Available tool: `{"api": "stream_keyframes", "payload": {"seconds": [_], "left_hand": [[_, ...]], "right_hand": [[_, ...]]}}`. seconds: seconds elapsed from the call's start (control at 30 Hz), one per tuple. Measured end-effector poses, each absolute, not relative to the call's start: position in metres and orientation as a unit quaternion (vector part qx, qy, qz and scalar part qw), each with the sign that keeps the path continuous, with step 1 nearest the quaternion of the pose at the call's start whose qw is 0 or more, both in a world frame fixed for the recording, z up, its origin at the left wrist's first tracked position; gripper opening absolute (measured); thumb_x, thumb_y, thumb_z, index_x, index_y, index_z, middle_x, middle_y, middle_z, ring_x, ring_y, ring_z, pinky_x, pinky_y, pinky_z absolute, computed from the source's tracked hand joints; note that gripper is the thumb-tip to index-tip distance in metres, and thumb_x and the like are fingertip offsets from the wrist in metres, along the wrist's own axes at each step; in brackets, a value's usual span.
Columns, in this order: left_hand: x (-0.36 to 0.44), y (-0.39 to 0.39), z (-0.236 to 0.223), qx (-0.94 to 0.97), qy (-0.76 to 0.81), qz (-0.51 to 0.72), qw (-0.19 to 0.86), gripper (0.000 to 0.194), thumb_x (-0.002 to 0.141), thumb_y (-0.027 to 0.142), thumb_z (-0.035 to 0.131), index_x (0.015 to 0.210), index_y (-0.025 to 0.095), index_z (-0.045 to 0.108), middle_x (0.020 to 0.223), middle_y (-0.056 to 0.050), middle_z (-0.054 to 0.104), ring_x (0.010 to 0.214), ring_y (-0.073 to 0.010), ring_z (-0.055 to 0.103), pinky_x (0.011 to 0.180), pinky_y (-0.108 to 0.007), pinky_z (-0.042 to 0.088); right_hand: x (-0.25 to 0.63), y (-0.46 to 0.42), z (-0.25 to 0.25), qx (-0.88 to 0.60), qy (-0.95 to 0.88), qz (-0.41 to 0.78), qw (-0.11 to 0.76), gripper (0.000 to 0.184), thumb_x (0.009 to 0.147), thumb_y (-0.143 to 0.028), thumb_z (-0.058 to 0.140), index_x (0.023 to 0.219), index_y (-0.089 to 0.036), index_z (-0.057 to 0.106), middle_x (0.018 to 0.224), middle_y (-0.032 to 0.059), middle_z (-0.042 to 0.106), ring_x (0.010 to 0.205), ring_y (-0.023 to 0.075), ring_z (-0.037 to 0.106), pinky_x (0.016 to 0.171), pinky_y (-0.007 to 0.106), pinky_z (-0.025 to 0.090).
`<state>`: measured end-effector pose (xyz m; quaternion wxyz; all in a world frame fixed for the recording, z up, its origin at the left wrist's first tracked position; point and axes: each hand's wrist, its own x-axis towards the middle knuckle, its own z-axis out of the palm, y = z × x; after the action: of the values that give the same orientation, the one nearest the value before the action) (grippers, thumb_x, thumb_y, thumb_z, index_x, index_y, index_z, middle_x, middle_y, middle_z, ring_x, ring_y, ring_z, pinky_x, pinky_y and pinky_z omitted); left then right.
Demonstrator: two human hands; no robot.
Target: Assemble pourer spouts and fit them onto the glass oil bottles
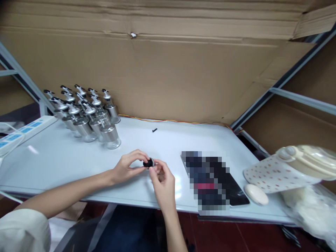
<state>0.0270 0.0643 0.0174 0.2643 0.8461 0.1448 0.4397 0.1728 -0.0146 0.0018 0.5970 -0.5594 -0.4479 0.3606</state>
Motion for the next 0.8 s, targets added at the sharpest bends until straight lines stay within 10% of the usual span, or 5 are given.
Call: {"api": "stream_keyframes", "payload": {"seconds": [0.27, 0.47, 0.8], "left_hand": [[0.026, 0.062, 0.022, 0.822, 0.157, 0.393, 0.381, 0.034, 0.083, 0.025, 0.057, 0.116, 0.018, 0.053, 0.116, -0.014, 0.054, 0.109, -0.0232, 0.053, 0.083, -0.035, 0.049], [0.026, 0.066, 0.026, 0.718, 0.233, 0.264, 0.601, 0.028, 0.085, 0.037, 0.057, 0.099, 0.013, 0.055, 0.089, -0.007, 0.060, 0.078, -0.0153, 0.060, 0.070, -0.027, 0.048], [0.023, 0.069, 0.027, 0.701, 0.249, 0.228, 0.628, 0.030, 0.075, 0.033, 0.068, 0.093, 0.014, 0.053, 0.084, -0.004, 0.061, 0.073, -0.0130, 0.060, 0.066, -0.025, 0.047]], "right_hand": [[0.171, -0.015, 0.000, -0.516, -0.424, 0.435, 0.604, 0.029, 0.076, -0.039, 0.065, 0.096, -0.018, 0.058, 0.072, 0.0020, 0.065, 0.058, 0.0133, 0.061, 0.057, 0.026, 0.051], [0.171, -0.015, 0.003, -0.516, -0.430, 0.445, 0.593, 0.032, 0.073, -0.038, 0.068, 0.096, -0.018, 0.059, 0.080, 0.0060, 0.070, 0.069, 0.0170, 0.067, 0.065, 0.028, 0.055], [0.172, -0.017, 0.003, -0.502, -0.446, 0.461, 0.580, 0.030, 0.075, -0.035, 0.066, 0.098, -0.016, 0.065, 0.082, 0.0077, 0.073, 0.071, 0.0183, 0.069, 0.069, 0.030, 0.056]]}}
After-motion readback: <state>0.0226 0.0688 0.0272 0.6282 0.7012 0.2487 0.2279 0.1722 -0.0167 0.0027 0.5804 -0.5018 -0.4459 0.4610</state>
